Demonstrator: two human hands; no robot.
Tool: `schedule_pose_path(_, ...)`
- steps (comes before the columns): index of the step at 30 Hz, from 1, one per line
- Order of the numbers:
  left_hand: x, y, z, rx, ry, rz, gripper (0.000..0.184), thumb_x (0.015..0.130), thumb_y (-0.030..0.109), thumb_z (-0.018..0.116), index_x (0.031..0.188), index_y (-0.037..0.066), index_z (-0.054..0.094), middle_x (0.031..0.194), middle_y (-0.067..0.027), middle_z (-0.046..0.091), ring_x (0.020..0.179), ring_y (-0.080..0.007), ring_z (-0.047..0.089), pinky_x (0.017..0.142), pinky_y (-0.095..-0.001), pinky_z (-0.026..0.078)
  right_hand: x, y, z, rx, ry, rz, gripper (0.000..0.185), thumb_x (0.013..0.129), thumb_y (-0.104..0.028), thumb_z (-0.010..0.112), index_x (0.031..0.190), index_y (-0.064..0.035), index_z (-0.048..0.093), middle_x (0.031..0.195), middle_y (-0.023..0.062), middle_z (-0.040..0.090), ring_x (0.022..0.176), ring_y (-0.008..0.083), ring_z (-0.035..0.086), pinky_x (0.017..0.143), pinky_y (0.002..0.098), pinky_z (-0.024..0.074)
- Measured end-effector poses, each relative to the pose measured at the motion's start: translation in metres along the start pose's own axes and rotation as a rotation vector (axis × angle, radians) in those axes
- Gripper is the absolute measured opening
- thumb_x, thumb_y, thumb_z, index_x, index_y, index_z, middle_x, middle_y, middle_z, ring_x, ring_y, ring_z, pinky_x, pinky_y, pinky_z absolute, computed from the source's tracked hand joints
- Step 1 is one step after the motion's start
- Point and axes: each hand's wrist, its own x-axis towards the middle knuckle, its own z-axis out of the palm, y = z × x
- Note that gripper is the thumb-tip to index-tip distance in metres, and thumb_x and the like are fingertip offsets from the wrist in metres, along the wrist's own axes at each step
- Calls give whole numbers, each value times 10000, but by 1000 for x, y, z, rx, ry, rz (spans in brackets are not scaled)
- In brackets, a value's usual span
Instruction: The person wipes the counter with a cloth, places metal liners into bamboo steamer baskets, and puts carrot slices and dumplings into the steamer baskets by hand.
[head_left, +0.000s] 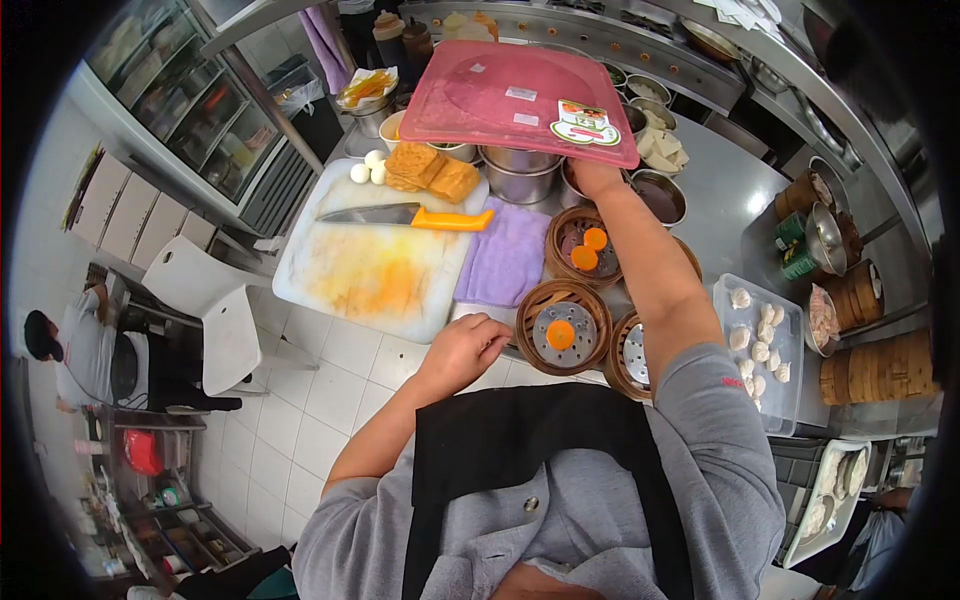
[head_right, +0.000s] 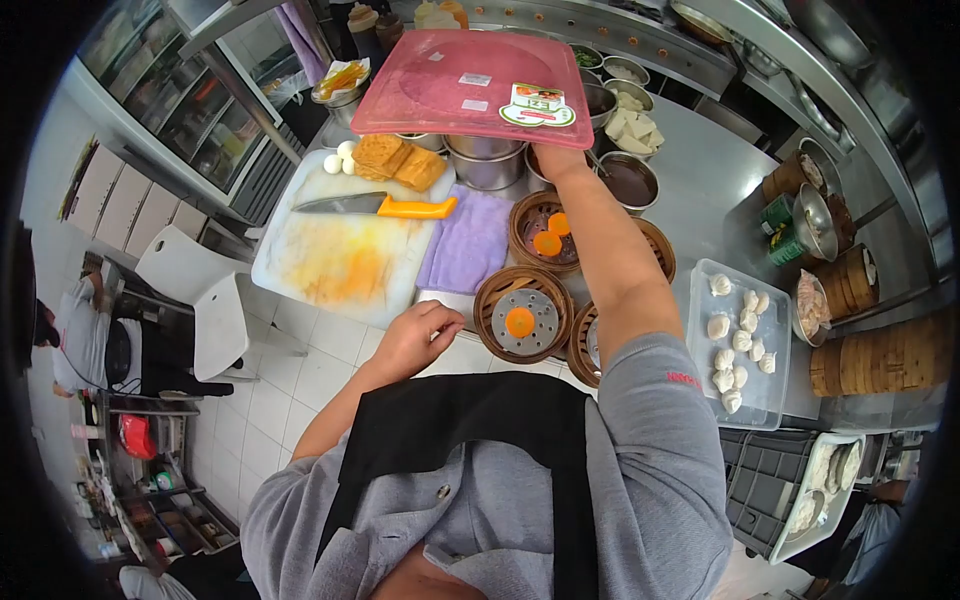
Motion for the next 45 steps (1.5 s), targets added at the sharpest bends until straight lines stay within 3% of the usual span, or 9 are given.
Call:
schedule_pose_path(5, 3, 0, -8, -24, 73, -48, 84, 806, 62, 677, 886, 49, 653, 799, -106, 612, 726, -277, 608, 645, -349, 494, -2, -4, -16, -119, 78, -78, 347, 843, -189, 562, 1162, -62, 610, 1215, 163, 596, 1127, 344, 562, 951, 454, 452)
schedule_pose_path(8, 17, -6, -2, -5, 79, -76, 98, 806, 52, 670, 902, 41, 656, 799, -103, 614, 720, -251, 611, 648, -327, 499, -15, -12, -41, -121, -539, 326, 288, 824, -181, 593, 1100, -140, 664, 1067, 146, 664, 975, 345, 637, 807, 435, 515)
schedule_pose_path(11, 44, -17, 8, 4, 72, -133, 117, 820, 46, 658, 937, 39, 665, 839, -96, 643, 733, -194, 625, 653, -308, 505, -30, 4, -43, 135, -274, 332, 299, 844, -246, 581, 1067, -70, 675, 1013, 186, 674, 931, 383, 638, 801, 466, 513)
schedule_pose_path(13, 66, -23, 19, -226, 73, -247, 174, 868, 83, 630, 1034, 33, 649, 929, -86, 671, 774, -163, 631, 686, -305, 514, -37, 10, -43, 238, -157, 444, 279, 847, -202, 617, 1066, -35, 662, 947, 152, 700, 874, 310, 671, 759, 400, 525)
schedule_pose_path(16, 110, -26, 32, -666, 20, -315, 263, 933, 175, 581, 1149, 26, 597, 1034, -98, 661, 860, -168, 635, 751, -306, 522, -47, -3, -87, 1108, -64, 743, 175, 859, -44, 614, 1013, 30, 652, 863, 48, 686, 786, 93, 606, 711, 246, 486)
schedule_pose_path(22, 163, 10, 47, -1544, -102, -675, 376, 978, 243, 516, 1235, -31, 496, 1164, -142, 596, 1021, -227, 611, 891, -332, 516, -114, -50, -138, 796, -2, 260, 191, 841, -20, 596, 1023, -17, 652, 934, 92, 685, 851, 210, 646, 766, 307, 501)
schedule_pose_path(26, 147, 5, 69, -1475, -144, -620, 337, 967, 105, 506, 1259, -56, 459, 1229, -166, 556, 1097, -259, 591, 954, -347, 497, -148, -59, -159, 529, -112, -78, 310, 782, 26, 572, 1068, -48, 664, 978, 159, 658, 924, 310, 613, 822, 371, 497)
schedule_pose_path(34, 119, 14, 65, -1320, -141, -595, 371, 902, -1, 573, 1259, -21, 472, 1144, -143, 607, 1043, -232, 627, 898, -311, 526, -172, -50, -151, 1348, -277, 664, 200, 885, -62, 603, 1071, 12, 620, 938, 44, 656, 827, 88, 612, 704, 228, 504)
schedule_pose_path(45, 85, 9, 78, -1177, 56, -573, 300, 858, -15, 647, 1127, 2, 517, 970, -73, 581, 861, -152, 622, 780, -279, 559, -170, -68, -154, 1323, -637, 670, 186, 828, -67, 678, 996, -5, 625, 832, 21, 647, 720, 79, 603, 612, 220, 497)
